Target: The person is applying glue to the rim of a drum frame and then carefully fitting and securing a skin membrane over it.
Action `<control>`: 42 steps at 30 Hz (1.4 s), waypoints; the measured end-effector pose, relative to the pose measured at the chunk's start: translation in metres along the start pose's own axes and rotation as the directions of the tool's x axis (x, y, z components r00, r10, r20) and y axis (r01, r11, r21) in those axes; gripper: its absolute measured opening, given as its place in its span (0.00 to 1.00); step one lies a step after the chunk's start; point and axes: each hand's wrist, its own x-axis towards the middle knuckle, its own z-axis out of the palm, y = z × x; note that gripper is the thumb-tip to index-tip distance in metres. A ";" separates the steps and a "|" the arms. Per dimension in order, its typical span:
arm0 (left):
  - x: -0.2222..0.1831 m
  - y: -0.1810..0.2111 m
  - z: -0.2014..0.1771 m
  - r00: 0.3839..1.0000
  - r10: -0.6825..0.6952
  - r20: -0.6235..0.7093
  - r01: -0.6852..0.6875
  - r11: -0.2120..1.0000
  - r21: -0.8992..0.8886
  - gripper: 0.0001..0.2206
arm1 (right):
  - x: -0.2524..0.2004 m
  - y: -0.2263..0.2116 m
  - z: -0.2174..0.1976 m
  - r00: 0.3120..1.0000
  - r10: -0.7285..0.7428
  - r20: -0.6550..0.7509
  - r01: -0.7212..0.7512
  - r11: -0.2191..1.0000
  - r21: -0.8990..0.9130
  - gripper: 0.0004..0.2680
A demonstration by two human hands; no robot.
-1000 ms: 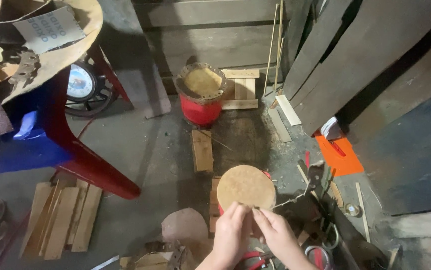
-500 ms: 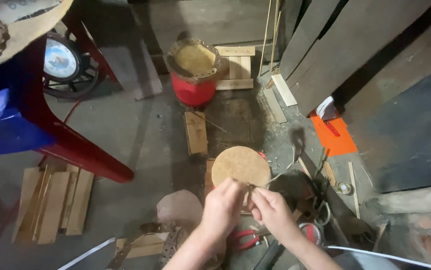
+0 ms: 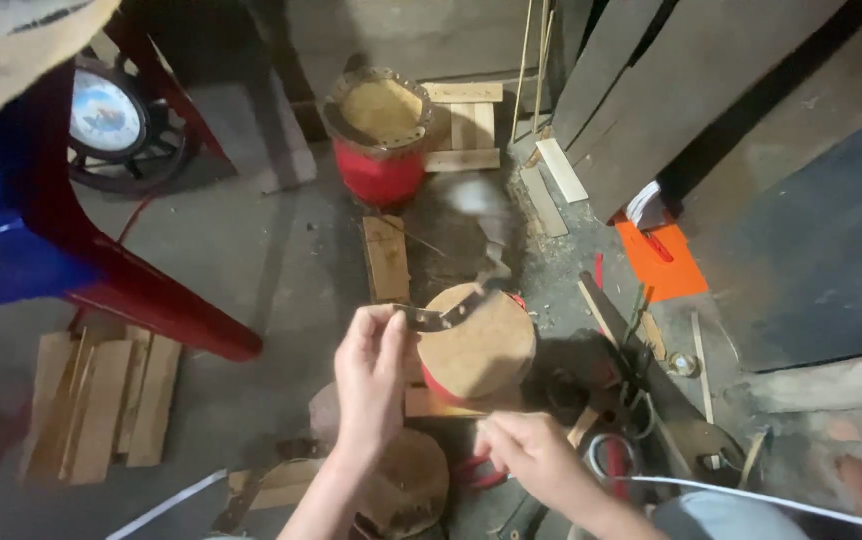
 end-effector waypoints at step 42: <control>0.005 -0.040 -0.018 0.901 -0.400 0.169 0.431 0.875 -0.222 0.09 | 0.042 0.394 0.022 0.487 0.629 -0.605 -0.479 0.772 0.417 0.16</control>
